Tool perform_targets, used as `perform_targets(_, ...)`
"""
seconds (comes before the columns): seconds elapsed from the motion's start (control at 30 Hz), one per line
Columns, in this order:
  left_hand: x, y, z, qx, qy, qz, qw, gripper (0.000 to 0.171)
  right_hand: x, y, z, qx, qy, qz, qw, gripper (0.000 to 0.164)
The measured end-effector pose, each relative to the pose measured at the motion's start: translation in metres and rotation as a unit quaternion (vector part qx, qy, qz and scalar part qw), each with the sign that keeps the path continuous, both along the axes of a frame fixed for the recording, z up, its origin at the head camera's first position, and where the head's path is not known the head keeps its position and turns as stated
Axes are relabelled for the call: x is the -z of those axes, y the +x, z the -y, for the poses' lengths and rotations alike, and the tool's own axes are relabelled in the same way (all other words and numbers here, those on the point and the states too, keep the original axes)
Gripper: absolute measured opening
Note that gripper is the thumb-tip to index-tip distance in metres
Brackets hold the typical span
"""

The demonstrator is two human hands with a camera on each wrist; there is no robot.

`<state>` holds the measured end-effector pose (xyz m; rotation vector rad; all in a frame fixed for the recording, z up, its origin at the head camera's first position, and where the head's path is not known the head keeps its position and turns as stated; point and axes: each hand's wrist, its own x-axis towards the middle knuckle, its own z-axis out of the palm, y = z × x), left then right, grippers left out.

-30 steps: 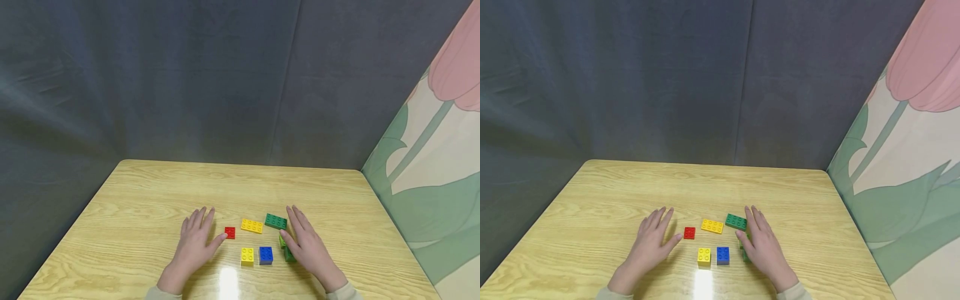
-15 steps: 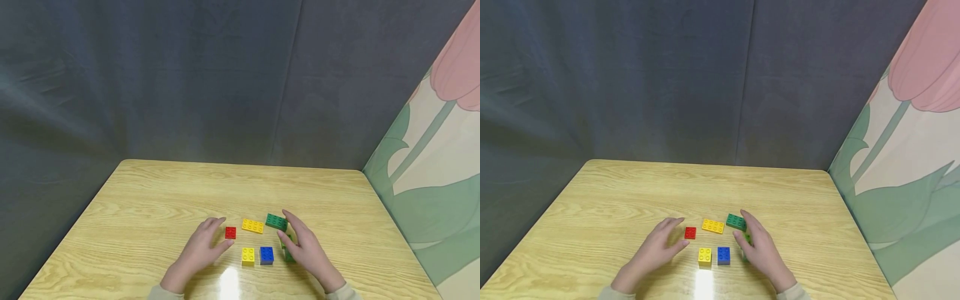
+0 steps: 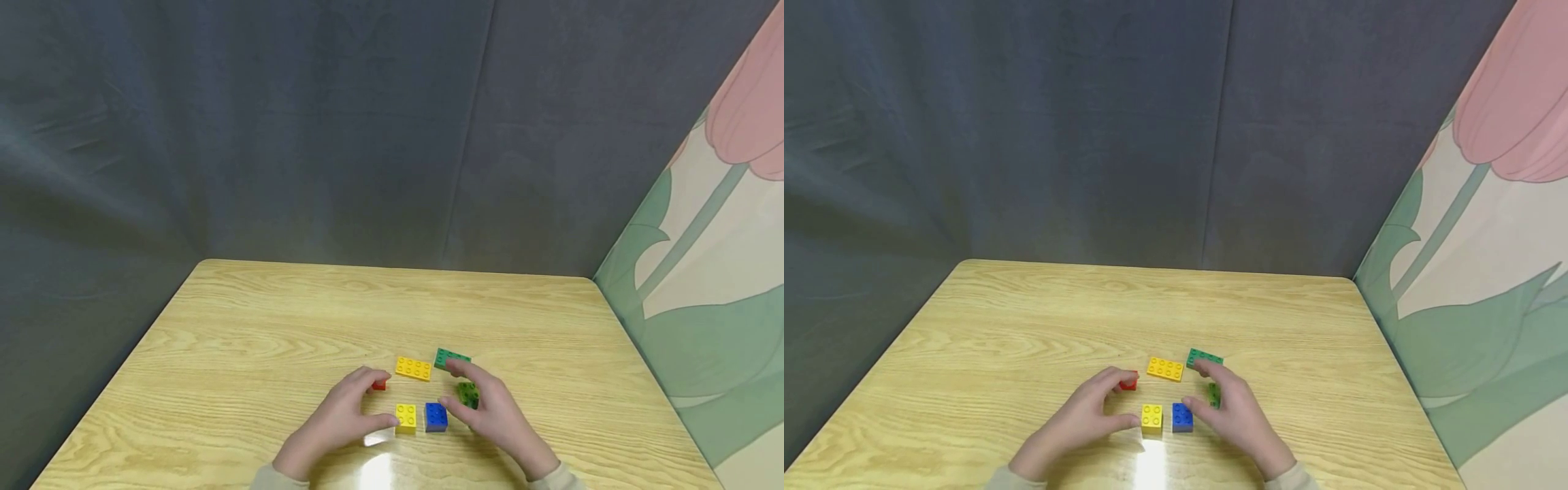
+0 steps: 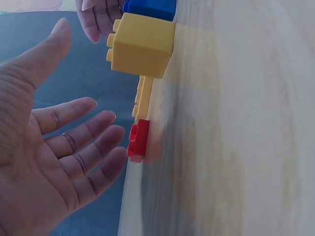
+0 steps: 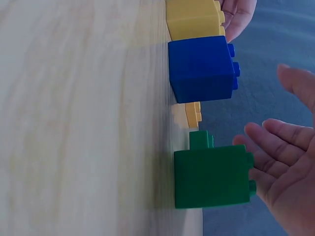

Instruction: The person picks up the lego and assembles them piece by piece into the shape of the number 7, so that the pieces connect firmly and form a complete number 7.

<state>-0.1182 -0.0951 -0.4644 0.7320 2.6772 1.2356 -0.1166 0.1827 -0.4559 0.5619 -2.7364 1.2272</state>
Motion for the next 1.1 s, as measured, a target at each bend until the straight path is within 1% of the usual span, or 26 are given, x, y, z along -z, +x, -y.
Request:
perform_targets(0.13,0.003,-0.002,-0.003,0.016,0.007,0.014,0.9998,0.069,0.0,0.001,0.002,-0.02,-0.002,0.019,1.0,0.063)
perform_targets(0.23,0.006,-0.002,-0.004,0.02,0.003,0.019,0.9996,0.066,0.0,0.002,0.004,-0.028,0.003,0.041,0.999,0.069)
perform_targets(0.37,0.01,-0.002,-0.006,0.027,-0.004,0.01,0.9996,0.061,0.001,0.003,0.005,-0.036,0.02,0.062,0.997,0.07)
perform_targets(0.57,0.012,-0.001,-0.01,0.036,-0.004,-0.006,0.9993,0.051,0.003,0.004,0.006,-0.057,0.039,0.064,0.996,0.066)
perform_targets(0.7,0.012,-0.001,-0.012,0.038,-0.007,-0.006,0.9992,0.047,0.003,0.003,0.007,-0.069,0.051,0.06,0.994,0.063)
perform_targets(0.97,0.014,-0.001,-0.012,0.04,-0.017,0.015,0.9989,0.04,0.004,0.002,0.007,-0.098,0.07,0.038,0.992,0.054)
perform_targets(1.1,0.013,-0.001,-0.013,0.038,-0.022,0.021,0.9988,0.038,0.005,0.002,0.007,-0.109,0.081,0.035,0.99,0.049)
